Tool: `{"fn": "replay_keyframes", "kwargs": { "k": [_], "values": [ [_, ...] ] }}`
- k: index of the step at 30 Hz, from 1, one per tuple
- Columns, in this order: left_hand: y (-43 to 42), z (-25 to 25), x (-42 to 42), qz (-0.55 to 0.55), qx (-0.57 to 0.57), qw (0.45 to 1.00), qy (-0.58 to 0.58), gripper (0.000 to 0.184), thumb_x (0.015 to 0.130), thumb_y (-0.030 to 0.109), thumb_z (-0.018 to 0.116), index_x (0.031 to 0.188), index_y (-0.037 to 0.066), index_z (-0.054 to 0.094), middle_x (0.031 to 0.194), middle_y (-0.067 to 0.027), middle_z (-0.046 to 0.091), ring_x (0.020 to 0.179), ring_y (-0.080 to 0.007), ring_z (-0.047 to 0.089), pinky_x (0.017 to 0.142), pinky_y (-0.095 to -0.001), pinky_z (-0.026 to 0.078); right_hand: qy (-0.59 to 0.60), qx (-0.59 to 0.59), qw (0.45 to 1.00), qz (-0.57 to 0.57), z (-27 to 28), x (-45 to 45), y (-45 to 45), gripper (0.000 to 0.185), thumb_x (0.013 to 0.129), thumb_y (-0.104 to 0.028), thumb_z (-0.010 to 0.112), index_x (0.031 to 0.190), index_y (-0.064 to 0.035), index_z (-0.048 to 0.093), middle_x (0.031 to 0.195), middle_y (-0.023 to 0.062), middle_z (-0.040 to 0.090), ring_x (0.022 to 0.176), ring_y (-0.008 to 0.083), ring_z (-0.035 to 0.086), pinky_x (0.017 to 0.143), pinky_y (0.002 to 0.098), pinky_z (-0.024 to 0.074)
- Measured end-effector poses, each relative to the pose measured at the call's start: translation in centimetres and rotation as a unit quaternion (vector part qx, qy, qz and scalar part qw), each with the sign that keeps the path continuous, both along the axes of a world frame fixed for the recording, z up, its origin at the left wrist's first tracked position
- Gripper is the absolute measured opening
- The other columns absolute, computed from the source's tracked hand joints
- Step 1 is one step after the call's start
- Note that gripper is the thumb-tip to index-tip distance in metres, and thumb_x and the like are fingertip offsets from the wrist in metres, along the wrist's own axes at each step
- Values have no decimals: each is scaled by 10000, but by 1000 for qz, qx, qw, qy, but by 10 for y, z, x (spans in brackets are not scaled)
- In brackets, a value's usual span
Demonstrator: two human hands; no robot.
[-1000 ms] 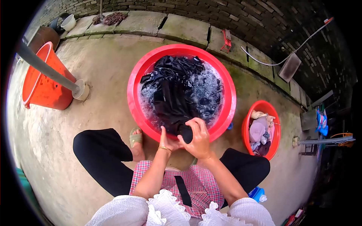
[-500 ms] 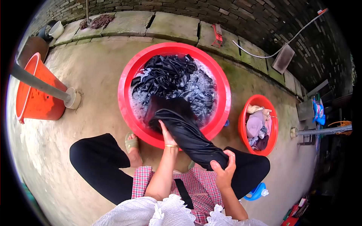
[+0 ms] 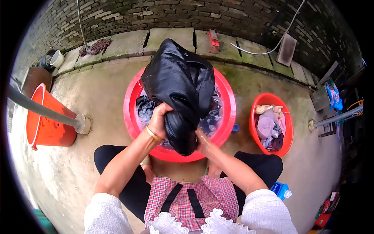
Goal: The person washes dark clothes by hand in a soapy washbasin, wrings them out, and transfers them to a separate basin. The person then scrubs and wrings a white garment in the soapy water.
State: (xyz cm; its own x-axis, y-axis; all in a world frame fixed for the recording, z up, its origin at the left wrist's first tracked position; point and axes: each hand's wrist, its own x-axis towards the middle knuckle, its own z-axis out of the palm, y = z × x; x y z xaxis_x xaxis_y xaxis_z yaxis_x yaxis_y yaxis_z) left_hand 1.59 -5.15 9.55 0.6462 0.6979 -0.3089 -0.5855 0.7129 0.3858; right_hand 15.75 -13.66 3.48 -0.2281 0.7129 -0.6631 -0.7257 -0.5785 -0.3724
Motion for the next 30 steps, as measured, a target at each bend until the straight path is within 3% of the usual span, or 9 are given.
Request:
{"fn": "replay_keyframes", "kwargs": {
  "k": [6, 14, 16, 19, 20, 26, 28, 29, 30],
  "values": [
    [18, -13, 1, -84, 35, 996, 15, 352, 740, 136, 538, 1048, -30, 577, 1013, -150, 631, 912, -273, 621, 873, -391, 498, -77, 53, 974, 209, -27, -9, 37, 463, 916, -342, 464, 1183, 35, 494, 1148, 174, 584, 999, 292, 600, 889, 411, 480],
    [41, -59, 32, -117, 33, 992, 43, 234, 784, 140, 513, 882, -39, 629, 880, -139, 656, 806, -230, 645, 795, -356, 523, 101, 62, 930, 349, -96, -2, 49, 474, 918, -353, 457, 1198, 28, 487, 1163, 173, 575, 1006, 290, 597, 891, 415, 477],
    [42, -52, 36, -105, 39, 989, 101, 291, 813, 167, 512, 973, -56, 610, 942, -160, 649, 858, -248, 643, 812, -371, 518, 149, 53, 931, 329, -119, 2, 47, 476, 918, -356, 455, 1201, 26, 485, 1167, 173, 573, 1007, 289, 596, 892, 417, 477],
    [40, -75, 46, -41, -8, 998, 38, 499, 848, 286, 510, 1212, -53, 487, 1131, -241, 576, 960, -348, 610, 847, -406, 502, 242, 8, 942, 234, -164, 12, 39, 480, 919, -360, 452, 1207, 23, 482, 1172, 173, 570, 1010, 288, 594, 893, 418, 475],
    [39, -68, 48, -122, -28, 989, -73, 576, 841, 362, 497, 1246, -46, 454, 1149, -268, 558, 970, -374, 599, 832, -420, 508, 278, -11, 941, 194, -182, 16, 35, 481, 919, -362, 451, 1208, 22, 481, 1174, 173, 569, 1011, 288, 594, 893, 419, 475],
    [36, -78, 70, 34, -91, 991, -90, 598, 830, 386, 474, 1254, -34, 445, 1118, -253, 570, 953, -388, 591, 779, -433, 525, 410, -81, 907, 56, -221, 36, -3, 488, 921, -369, 447, 1217, 17, 477, 1184, 173, 563, 1015, 287, 592, 895, 422, 473],
    [38, -84, 74, 94, -169, 970, -145, 556, 818, 377, 489, 1189, -37, 495, 1083, -232, 582, 955, -378, 583, 780, -423, 527, 255, 163, 948, -102, -173, 28, -16, 486, 919, -392, 446, 1242, -31, 471, 1218, 162, 538, 1063, 294, 558, 902, 471, 454],
    [37, -88, 79, 125, -168, 962, -175, 505, 791, 358, 531, 1107, -36, 542, 1091, -224, 565, 987, -355, 559, 803, -411, 520, 164, 117, 973, -115, -181, 12, -17, 527, 915, -450, 418, 1279, -71, 451, 1268, 147, 497, 1146, 312, 489, 949, 521, 396],
    [36, -85, 83, 123, -168, 963, -173, 505, 791, 358, 531, 1107, -36, 542, 1091, -224, 565, 987, -355, 559, 803, -411, 520, 266, 132, 944, -145, -158, -3, -11, 541, 915, -464, 410, 1295, -79, 441, 1297, 137, 470, 1190, 308, 444, 990, 499, 355]
  ]
}}
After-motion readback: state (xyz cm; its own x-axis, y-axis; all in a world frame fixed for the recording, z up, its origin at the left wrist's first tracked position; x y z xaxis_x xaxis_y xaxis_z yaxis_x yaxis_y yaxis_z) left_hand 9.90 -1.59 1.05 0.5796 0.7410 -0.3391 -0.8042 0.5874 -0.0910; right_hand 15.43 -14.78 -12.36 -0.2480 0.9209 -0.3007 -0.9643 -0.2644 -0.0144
